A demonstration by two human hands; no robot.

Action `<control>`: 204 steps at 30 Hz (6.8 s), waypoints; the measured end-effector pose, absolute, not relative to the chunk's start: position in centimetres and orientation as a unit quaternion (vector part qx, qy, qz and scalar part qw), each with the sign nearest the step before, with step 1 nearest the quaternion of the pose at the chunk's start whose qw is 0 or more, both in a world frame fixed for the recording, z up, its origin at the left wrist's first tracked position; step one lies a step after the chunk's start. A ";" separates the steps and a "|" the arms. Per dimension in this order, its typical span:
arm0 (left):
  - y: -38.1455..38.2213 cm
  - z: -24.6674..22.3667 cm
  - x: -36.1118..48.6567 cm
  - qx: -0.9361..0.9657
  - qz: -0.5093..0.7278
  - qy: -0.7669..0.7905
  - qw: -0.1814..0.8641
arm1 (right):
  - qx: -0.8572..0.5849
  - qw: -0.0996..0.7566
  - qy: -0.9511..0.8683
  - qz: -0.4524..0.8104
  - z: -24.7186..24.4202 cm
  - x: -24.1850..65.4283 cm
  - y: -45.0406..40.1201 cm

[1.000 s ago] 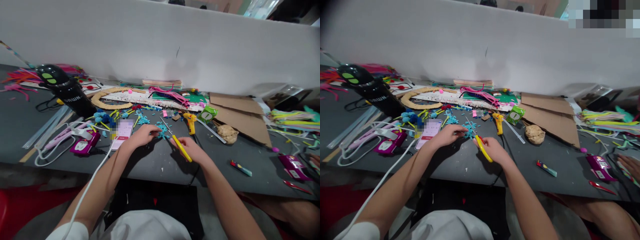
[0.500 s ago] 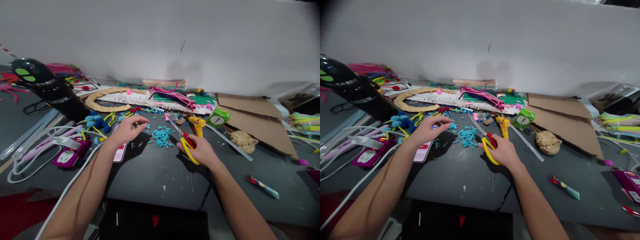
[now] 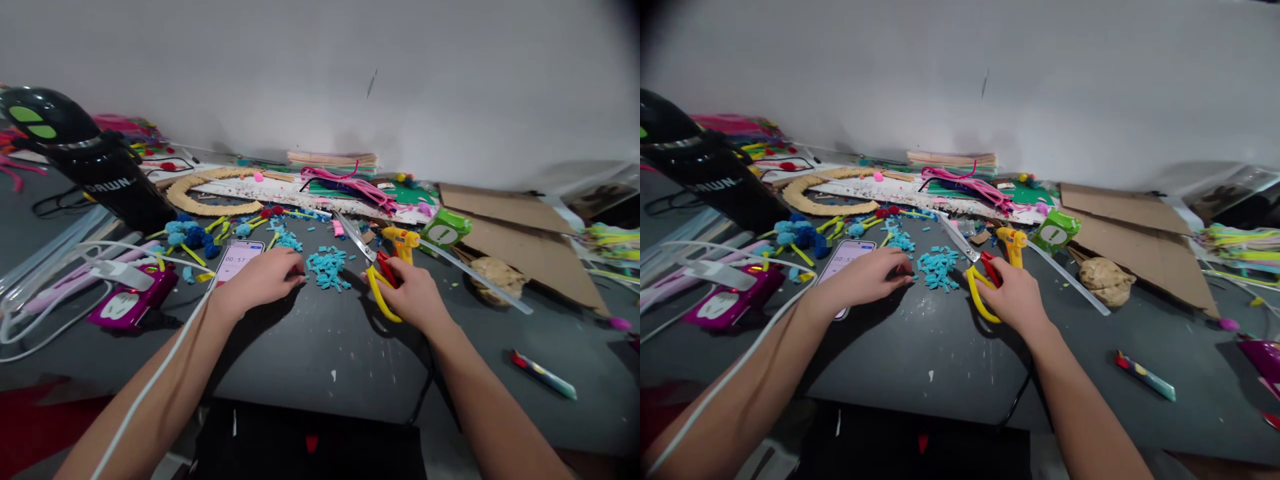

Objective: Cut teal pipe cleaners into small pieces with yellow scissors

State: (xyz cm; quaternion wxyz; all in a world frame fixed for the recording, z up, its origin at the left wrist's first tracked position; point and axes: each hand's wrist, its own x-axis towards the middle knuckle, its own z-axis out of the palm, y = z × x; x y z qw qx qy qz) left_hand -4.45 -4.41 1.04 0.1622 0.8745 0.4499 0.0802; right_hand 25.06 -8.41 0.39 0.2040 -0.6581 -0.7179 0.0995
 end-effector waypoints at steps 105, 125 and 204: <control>-2.6 -0.6 -4.2 0.821 0.245 0.486 0.173 | -0.681 0.149 -0.704 0.132 1.0 23.1 -8.5; -3.2 1.4 -2.4 0.606 0.446 0.497 0.433 | -0.662 0.122 -0.726 0.139 1.1 22.1 -9.4; -1.5 -1.4 -2.2 0.778 0.306 0.500 0.225 | -0.692 0.097 -0.697 0.159 1.2 23.7 -8.4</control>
